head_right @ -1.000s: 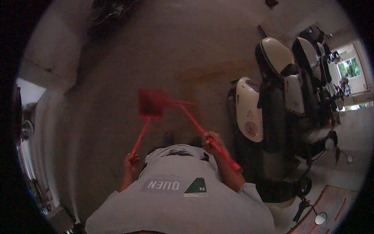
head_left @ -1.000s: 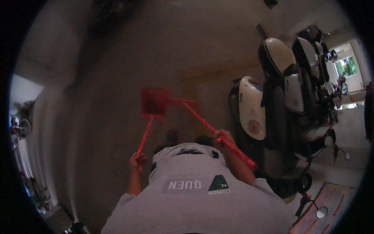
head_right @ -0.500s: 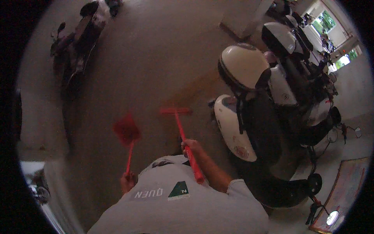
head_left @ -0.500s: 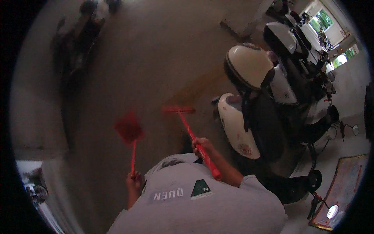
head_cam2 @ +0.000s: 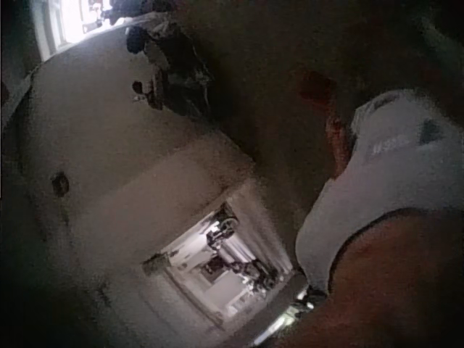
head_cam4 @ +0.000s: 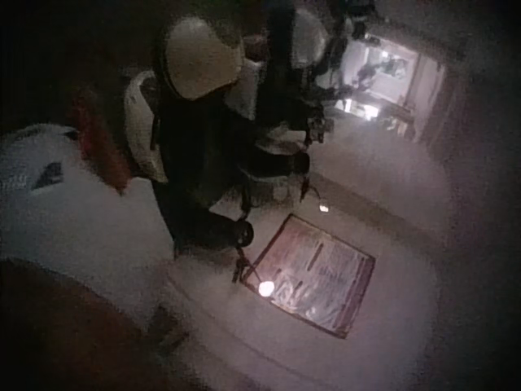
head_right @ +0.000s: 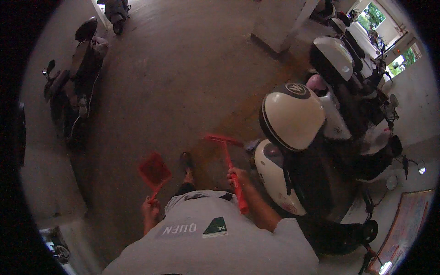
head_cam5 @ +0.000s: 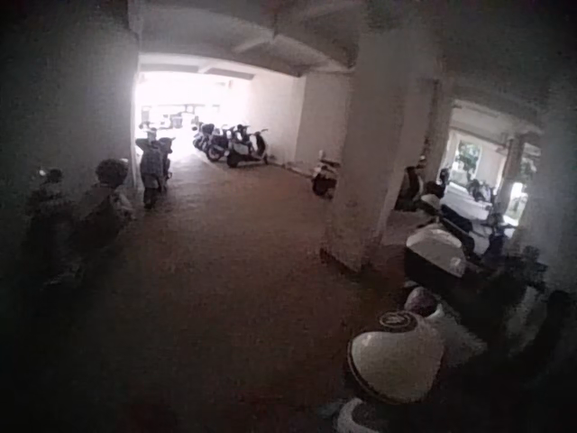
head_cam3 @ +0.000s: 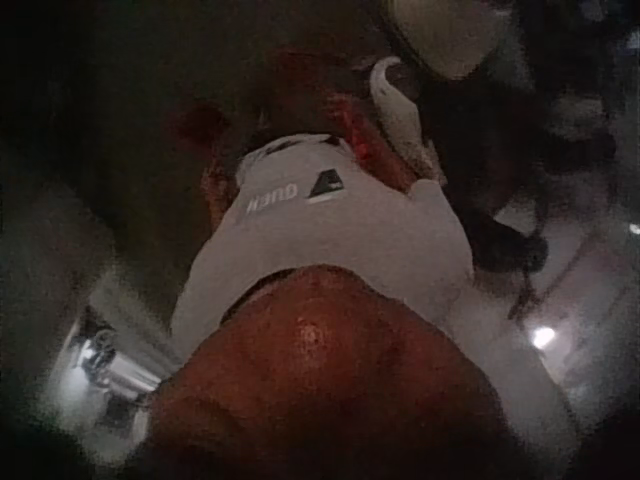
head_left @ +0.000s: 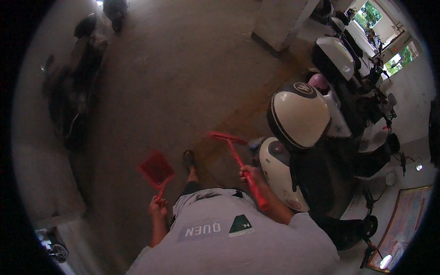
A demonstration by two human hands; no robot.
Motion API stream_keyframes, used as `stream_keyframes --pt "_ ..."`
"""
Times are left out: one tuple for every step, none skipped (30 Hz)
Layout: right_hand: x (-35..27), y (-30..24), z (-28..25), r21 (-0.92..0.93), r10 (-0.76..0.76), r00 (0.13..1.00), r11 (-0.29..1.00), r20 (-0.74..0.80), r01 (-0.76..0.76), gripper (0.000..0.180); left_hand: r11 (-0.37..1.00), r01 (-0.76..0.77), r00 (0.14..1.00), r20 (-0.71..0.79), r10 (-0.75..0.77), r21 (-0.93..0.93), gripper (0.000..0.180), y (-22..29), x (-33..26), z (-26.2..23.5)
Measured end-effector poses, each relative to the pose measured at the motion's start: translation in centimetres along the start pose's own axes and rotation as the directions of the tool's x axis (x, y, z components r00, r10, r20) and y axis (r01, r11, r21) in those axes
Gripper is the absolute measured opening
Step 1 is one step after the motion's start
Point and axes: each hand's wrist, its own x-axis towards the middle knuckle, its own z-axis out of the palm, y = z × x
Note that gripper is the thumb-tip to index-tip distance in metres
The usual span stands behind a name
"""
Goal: The person sweeps a tiled hallway and a concrete floor using a broom and a red dustpan, moving debris toward an open parking garage containing scooters.
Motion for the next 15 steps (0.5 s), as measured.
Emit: stream_keyframes --pt "0.1 -1.4 1.3 0.009 0.014 1.0 1.0 -0.021 -0.014 0.013 1.0 0.005 1.0 -0.01 -0.005 0.001 0.012 0.7 1.6 1.4" --pt "0.4 -2.7 2.5 0.02 0.027 0.999 0.999 -0.042 -0.026 0.013 1.0 0.01 1.0 -0.02 -0.01 0.004 0.011 1.4 3.3 2.9" --pt "0.6 -4.0 3.5 0.081 0.041 0.998 0.996 -0.052 -0.037 0.013 0.999 0.02 1.0 -0.024 -0.019 0.037 0.01 2.2 5.2 5.1" --pt "0.9 -5.2 4.5 0.14 0.056 0.997 0.989 -0.061 -0.047 0.014 0.997 0.031 0.999 -0.029 -0.029 0.068 0.009 2.8 6.9 7.2" --pt "1.5 -6.3 5.5 0.201 0.07 0.995 0.978 -0.07 -0.055 0.015 0.994 0.042 0.999 -0.035 -0.039 0.102 0.008 3.6 8.3 9.0" --pt "2.3 -7.0 6.1 0.241 0.093 0.993 0.968 -0.071 -0.073 0.015 0.993 0.079 0.997 -0.033 -0.076 0.086 0.009 4.6 9.5 11.0" --pt "3.6 -8.1 6.5 0.277 0.099 0.993 0.958 -0.069 -0.076 0.016 0.991 0.114 0.993 -0.017 -0.113 0.067 0.009 5.5 11.0 13.6" --pt "4.6 -9.0 6.9 0.314 0.105 0.992 0.946 -0.067 -0.079 0.016 0.987 0.151 0.988 -0.002 -0.151 0.052 0.009 6.4 12.5 16.2" --pt "5.1 -10.6 8.6 0.319 0.063 0.995 0.947 -0.083 -0.034 0.016 0.989 0.135 0.991 0.006 -0.135 0.06 0.01 7.4 14.3 18.5" --pt "5.3 -11.6 10.4 0.324 0.04 0.994 0.946 -0.099 -0.006 0.017 0.991 0.118 0.993 -0.005 -0.118 0.067 0.011 8.3 15.7 19.2" --pt "5.7 -12.7 11.6 0.326 0.019 0.993 0.945 -0.116 0.02 0.017 0.992 0.1 0.995 -0.016 -0.099 0.073 0.012 8.8 17.3 20.2" --pt "6.2 -13.7 12.0 0.374 0.016 0.992 0.927 -0.124 0.032 0.017 0.989 0.121 0.991 -0.06 -0.116 0.08 0.013 9.5 18.0 22.4" --pt "6.8 -14.8 12.2 0.418 0.014 0.991 0.908 -0.13 0.042 0.017 0.987 0.139 0.986 -0.105 -0.13 0.085 0.013 10.4 18.6 24.4" --pt "7.5 -15.7 12.7 0.461 0.008 0.992 0.886 -0.123 0.05 0.017 0.986 0.143 0.981 -0.146 -0.129 0.088 0.014 11.6 19.1 26.6" --pt "8.0 -16.3 13.1 0.48 -0.011 0.993 0.875 -0.115 0.065 0.017 0.987 0.13 0.985 -0.124 -0.117 0.095 0.014 12.2 20.0 28.0"
